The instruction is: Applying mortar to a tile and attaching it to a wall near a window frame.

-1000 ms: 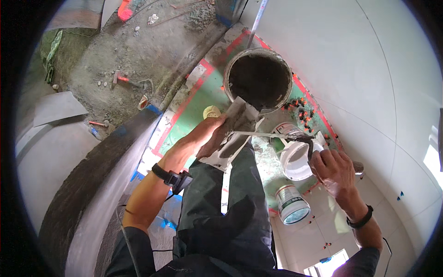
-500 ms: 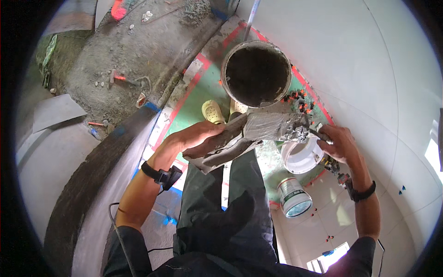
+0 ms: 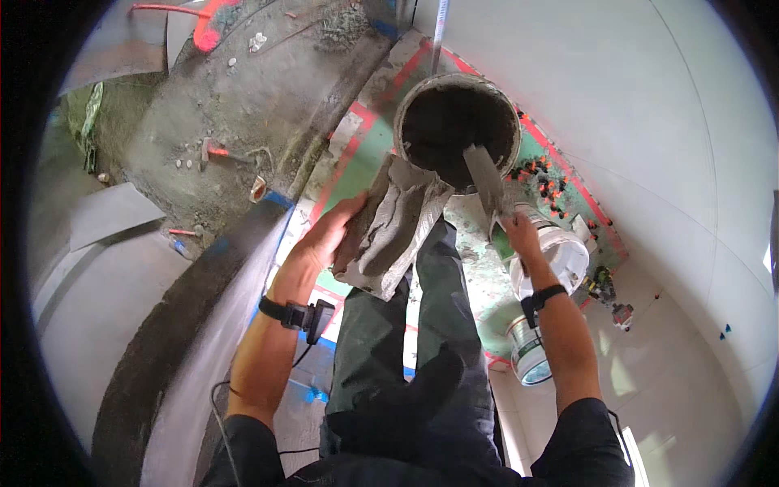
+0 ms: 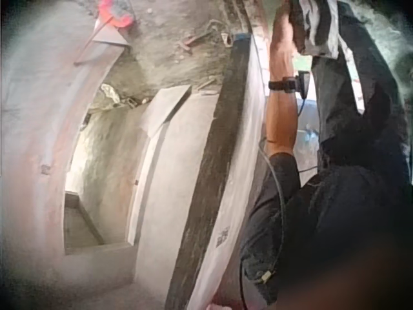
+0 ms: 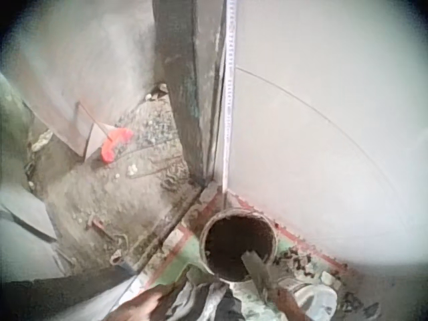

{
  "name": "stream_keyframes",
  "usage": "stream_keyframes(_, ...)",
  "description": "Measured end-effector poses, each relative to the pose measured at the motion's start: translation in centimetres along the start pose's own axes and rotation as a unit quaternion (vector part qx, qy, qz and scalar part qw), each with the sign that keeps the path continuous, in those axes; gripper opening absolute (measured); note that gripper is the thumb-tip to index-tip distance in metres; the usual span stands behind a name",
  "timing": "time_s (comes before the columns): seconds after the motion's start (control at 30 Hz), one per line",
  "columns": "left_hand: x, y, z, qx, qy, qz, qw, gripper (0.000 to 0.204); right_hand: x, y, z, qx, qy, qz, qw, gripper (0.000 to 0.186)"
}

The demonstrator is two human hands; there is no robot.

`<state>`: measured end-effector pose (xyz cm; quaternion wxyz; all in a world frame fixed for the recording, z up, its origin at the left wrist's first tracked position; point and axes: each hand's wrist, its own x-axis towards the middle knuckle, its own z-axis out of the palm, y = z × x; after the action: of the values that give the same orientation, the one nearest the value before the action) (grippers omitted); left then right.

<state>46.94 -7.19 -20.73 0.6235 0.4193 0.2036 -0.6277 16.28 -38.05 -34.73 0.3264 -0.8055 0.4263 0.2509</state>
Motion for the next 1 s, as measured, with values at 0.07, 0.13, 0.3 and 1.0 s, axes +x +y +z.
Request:
stream_keyframes(0.07, -0.4, 0.5, -1.1, 0.019, 0.026, 0.023, 0.999, 0.049, -4.1, -0.2, 1.9, -0.033, -0.029, 0.03, 0.999, 0.043)
stream_keyframes(0.13, -0.3, 0.5, -1.1, 0.008, 0.025, 0.031, 0.999, 0.048, -8.4, 0.8, 0.2, -0.039, -0.068, 0.073, 0.994, 0.043)
stream_keyframes(0.3, 0.8, 0.1, -3.5, 0.08, -0.018, 0.005, 0.997, 0.04, -15.7, -8.7, -10.5, 0.242, -0.083, 0.112, 0.96, 0.027)
stream_keyframes(1.0, 2.4, -0.4, -3.1, -0.025, 0.039, 0.01, 0.999, 0.061, -1.5, -7.3, -3.2, 0.005, -0.039, -0.031, 0.999, 0.043)
